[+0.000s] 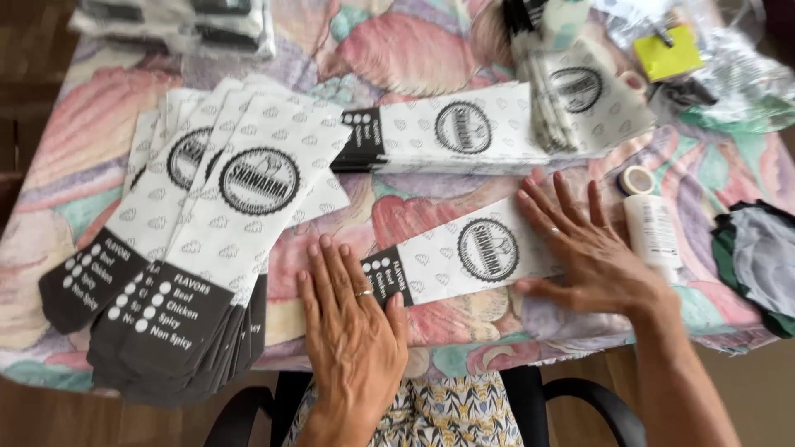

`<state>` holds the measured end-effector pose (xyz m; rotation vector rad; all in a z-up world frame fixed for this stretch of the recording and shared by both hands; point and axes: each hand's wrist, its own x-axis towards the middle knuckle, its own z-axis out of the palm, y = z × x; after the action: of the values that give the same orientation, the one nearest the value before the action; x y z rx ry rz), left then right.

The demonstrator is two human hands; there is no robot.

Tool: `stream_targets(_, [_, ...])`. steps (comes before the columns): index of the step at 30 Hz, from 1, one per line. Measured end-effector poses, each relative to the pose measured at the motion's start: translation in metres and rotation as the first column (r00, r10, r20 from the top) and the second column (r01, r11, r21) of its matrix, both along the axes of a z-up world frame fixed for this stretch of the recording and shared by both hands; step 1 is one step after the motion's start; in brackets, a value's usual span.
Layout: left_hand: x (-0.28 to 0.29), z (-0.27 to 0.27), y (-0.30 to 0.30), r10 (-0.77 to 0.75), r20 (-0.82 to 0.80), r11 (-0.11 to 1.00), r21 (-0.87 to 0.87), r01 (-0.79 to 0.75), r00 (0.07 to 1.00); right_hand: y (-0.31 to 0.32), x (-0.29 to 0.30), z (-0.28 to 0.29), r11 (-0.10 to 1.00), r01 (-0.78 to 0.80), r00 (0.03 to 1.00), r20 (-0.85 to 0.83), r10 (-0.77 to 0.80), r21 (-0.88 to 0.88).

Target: The person applies glue from a bottle to the edges of paper shawarma wraps and presses the edges together to seal them.

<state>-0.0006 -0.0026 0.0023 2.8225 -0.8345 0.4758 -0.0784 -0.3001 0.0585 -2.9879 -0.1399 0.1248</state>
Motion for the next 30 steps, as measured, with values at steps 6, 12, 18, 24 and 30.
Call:
stream_targets(6, [0.000, 0.002, 0.000, -0.041, 0.067, 0.993, -0.108, 0.048, 0.997, 0.082, 0.016, 0.000, 0.986, -0.165, 0.979, 0.125, 0.161, 0.025])
stream_targets(12, [0.000, 0.000, 0.001, -0.037, 0.057, 0.990, -0.133, 0.044, 0.998, -0.013, -0.004, -0.007, 0.956, 0.253, 0.967, 0.033, -0.251, -0.145])
stream_targets(18, [-0.008, -0.006, -0.001, -0.318, 0.233, 0.873, -0.306, 0.379, 0.919, 0.008, 0.026, 0.006, 0.945, 0.216, 0.819, 0.573, -0.038, -0.247])
stream_targets(24, [-0.014, -0.027, -0.006, -0.575, 0.143, 0.780, -0.203, 0.592, 0.806, -0.006, 0.104, -0.017, 0.994, -0.017, 0.916, 0.396, 0.057, -0.104])
stream_targets(30, [0.023, 0.051, 0.058, -0.643, 0.062, 0.650, -0.482, 0.587, 0.763, -0.010, 0.097, -0.026, 0.970, -0.055, 0.825, 0.536, 0.179, -0.239])
